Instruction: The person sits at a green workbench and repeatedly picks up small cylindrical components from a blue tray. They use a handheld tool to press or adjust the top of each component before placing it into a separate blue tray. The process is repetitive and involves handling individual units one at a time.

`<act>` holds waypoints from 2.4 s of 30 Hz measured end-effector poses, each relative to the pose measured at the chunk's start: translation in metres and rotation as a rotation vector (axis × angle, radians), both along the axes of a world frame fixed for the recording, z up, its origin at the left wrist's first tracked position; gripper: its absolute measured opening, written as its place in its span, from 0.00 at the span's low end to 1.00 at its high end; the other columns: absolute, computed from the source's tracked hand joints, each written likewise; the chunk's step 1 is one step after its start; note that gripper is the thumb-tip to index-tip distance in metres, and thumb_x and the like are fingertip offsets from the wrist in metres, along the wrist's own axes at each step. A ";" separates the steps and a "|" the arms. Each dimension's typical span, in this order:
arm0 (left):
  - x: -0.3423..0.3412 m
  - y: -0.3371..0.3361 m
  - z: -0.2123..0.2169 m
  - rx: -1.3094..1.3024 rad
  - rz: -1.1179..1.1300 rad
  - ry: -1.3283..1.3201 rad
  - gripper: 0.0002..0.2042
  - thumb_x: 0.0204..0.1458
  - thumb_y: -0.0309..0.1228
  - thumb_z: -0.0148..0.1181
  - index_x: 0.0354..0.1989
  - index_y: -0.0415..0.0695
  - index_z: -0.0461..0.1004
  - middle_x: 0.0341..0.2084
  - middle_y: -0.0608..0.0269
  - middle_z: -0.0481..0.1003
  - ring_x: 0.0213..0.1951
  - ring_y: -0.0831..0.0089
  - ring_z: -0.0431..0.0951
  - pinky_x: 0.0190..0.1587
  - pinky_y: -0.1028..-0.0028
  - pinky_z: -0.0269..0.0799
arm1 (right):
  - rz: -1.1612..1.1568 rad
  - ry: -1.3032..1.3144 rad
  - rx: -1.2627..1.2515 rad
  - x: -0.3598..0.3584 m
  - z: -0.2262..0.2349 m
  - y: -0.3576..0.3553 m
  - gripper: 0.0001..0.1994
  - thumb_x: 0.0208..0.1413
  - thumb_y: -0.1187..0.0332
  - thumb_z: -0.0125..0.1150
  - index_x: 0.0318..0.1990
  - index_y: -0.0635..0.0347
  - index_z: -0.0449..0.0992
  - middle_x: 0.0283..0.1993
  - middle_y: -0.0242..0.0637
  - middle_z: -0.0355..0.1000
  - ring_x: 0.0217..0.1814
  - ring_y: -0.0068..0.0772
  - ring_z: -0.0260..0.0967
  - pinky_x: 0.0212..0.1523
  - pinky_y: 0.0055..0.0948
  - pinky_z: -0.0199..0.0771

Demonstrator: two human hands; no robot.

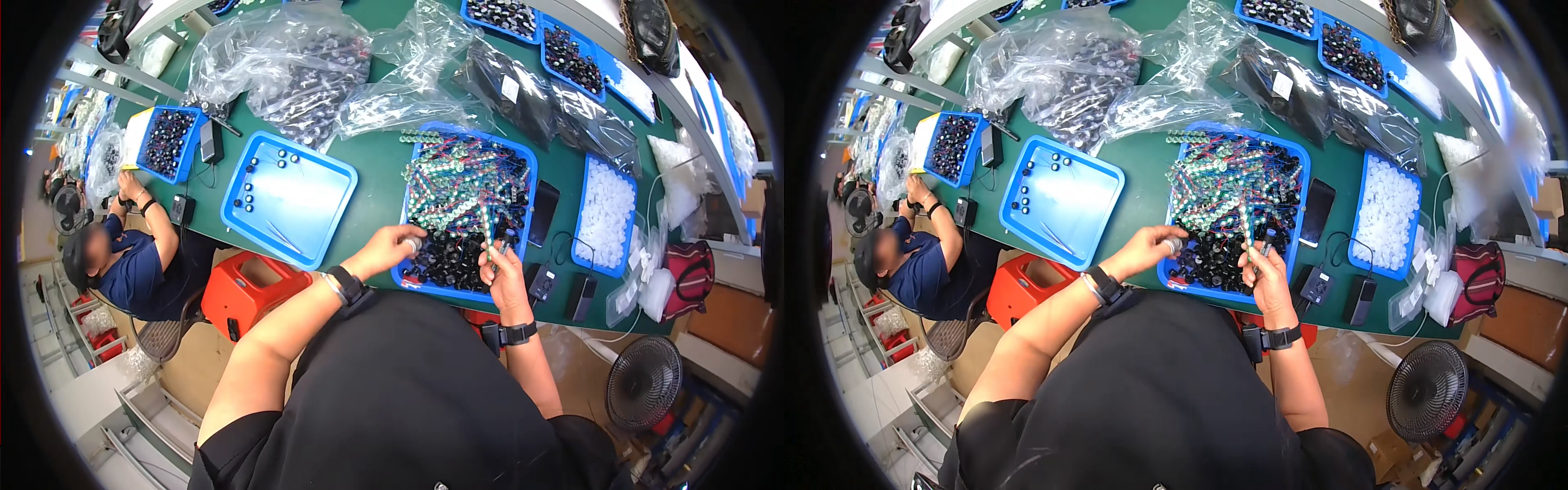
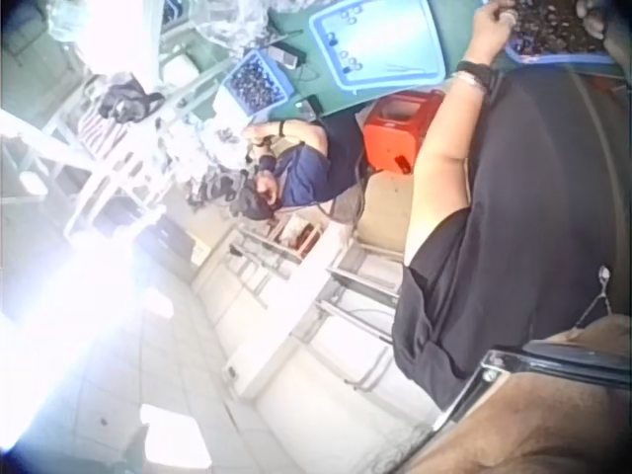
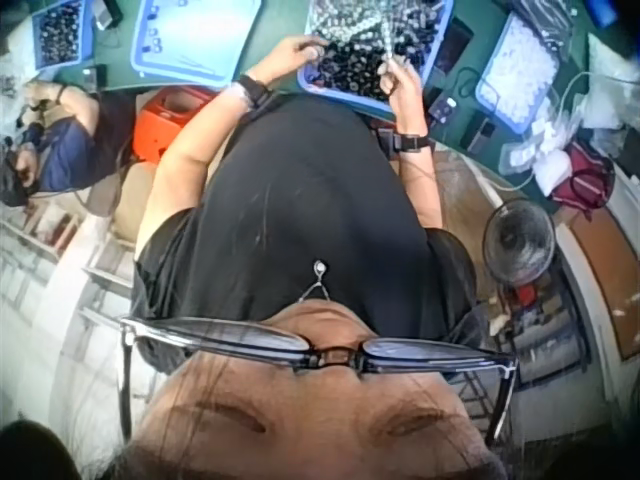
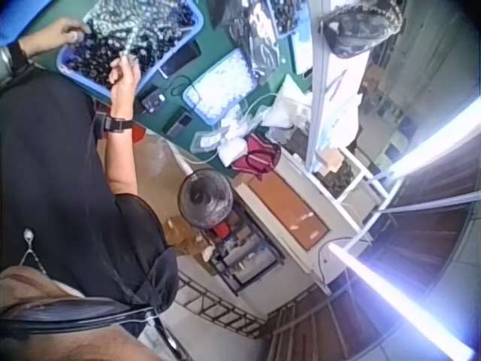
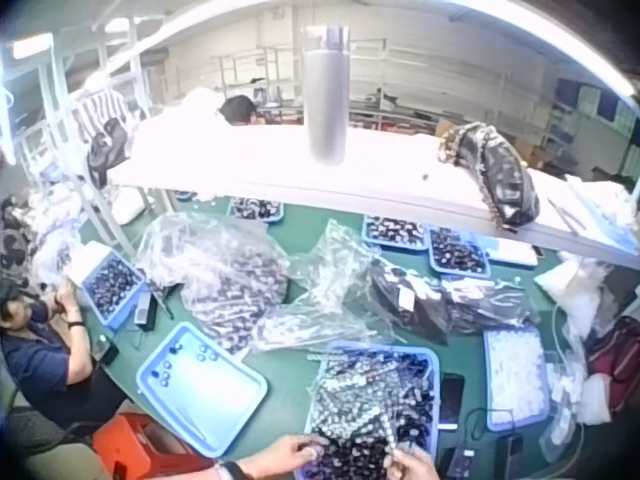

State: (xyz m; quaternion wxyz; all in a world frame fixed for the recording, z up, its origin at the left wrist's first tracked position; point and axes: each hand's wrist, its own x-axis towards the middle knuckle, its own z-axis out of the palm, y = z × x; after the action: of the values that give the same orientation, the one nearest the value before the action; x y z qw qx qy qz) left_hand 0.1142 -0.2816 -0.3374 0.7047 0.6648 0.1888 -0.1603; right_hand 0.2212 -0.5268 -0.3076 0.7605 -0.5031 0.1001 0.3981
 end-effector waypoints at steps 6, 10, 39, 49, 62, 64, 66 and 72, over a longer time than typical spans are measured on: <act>0.014 0.001 0.036 -0.408 0.218 0.083 0.13 0.57 0.27 0.50 0.49 0.34 0.68 0.40 0.60 0.73 0.39 0.73 0.76 0.45 0.75 0.72 | 0.123 0.102 0.160 -0.003 0.010 0.011 0.12 0.56 0.70 0.57 0.46 0.65 0.72 0.36 0.32 0.70 0.26 0.16 0.59 0.23 0.17 0.58; 0.013 -0.011 0.058 -0.417 0.132 0.044 0.13 0.56 0.24 0.50 0.49 0.36 0.68 0.40 0.61 0.72 0.40 0.74 0.75 0.45 0.75 0.72 | 0.193 0.046 0.124 -0.005 0.025 0.033 0.12 0.55 0.71 0.60 0.45 0.65 0.72 0.35 0.31 0.71 0.26 0.14 0.59 0.22 0.16 0.57; 0.006 0.003 0.071 0.166 -0.031 -0.101 0.10 0.50 0.28 0.59 0.39 0.38 0.77 0.30 0.63 0.73 0.33 0.76 0.72 0.37 0.74 0.69 | 0.201 -1.268 -0.510 -0.020 0.043 0.063 0.07 0.50 0.74 0.63 0.38 0.61 0.77 0.30 0.28 0.69 0.24 0.23 0.66 0.20 0.20 0.59; -0.012 0.011 0.063 0.241 -0.123 -0.158 0.09 0.52 0.31 0.60 0.39 0.40 0.78 0.32 0.61 0.74 0.34 0.73 0.73 0.38 0.72 0.70 | 0.644 -1.741 -0.578 -0.016 0.056 0.071 0.03 0.45 0.72 0.61 0.29 0.55 0.74 0.26 0.30 0.68 0.35 0.33 0.64 0.39 0.32 0.56; -0.012 0.028 0.064 -0.352 0.254 -0.027 0.19 0.57 0.25 0.52 0.56 0.32 0.64 0.47 0.57 0.72 0.46 0.74 0.74 0.52 0.74 0.69 | 0.375 -0.247 -0.170 -0.001 0.063 0.075 0.12 0.58 0.64 0.57 0.39 0.66 0.75 0.36 0.40 0.77 0.35 0.24 0.75 0.23 0.15 0.59; -0.011 0.027 0.068 -0.362 0.270 -0.014 0.19 0.56 0.25 0.53 0.56 0.33 0.64 0.46 0.57 0.72 0.45 0.72 0.75 0.51 0.74 0.70 | 0.373 -0.275 -0.197 -0.001 0.064 0.075 0.12 0.58 0.64 0.57 0.40 0.66 0.75 0.36 0.40 0.77 0.34 0.23 0.75 0.23 0.15 0.59; -0.011 0.027 0.069 -0.367 0.280 -0.009 0.18 0.56 0.25 0.53 0.55 0.33 0.65 0.45 0.56 0.72 0.45 0.71 0.75 0.51 0.74 0.71 | 0.369 -0.281 -0.215 -0.002 0.059 0.075 0.12 0.58 0.64 0.57 0.40 0.66 0.75 0.36 0.40 0.77 0.33 0.22 0.74 0.22 0.15 0.58; -0.007 0.025 0.071 -0.367 0.297 0.002 0.17 0.56 0.25 0.54 0.54 0.33 0.66 0.46 0.57 0.72 0.45 0.70 0.75 0.51 0.74 0.71 | 0.367 -0.263 -0.213 -0.004 0.058 0.077 0.11 0.58 0.65 0.57 0.40 0.65 0.75 0.36 0.38 0.77 0.30 0.17 0.70 0.22 0.14 0.57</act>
State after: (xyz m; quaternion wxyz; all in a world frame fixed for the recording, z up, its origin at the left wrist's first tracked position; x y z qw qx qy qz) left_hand 0.1069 -0.2564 -0.2662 0.8293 0.4906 0.2529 -0.0873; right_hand 0.2175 -0.4498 -0.2499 0.6246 -0.6379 -0.0513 0.4476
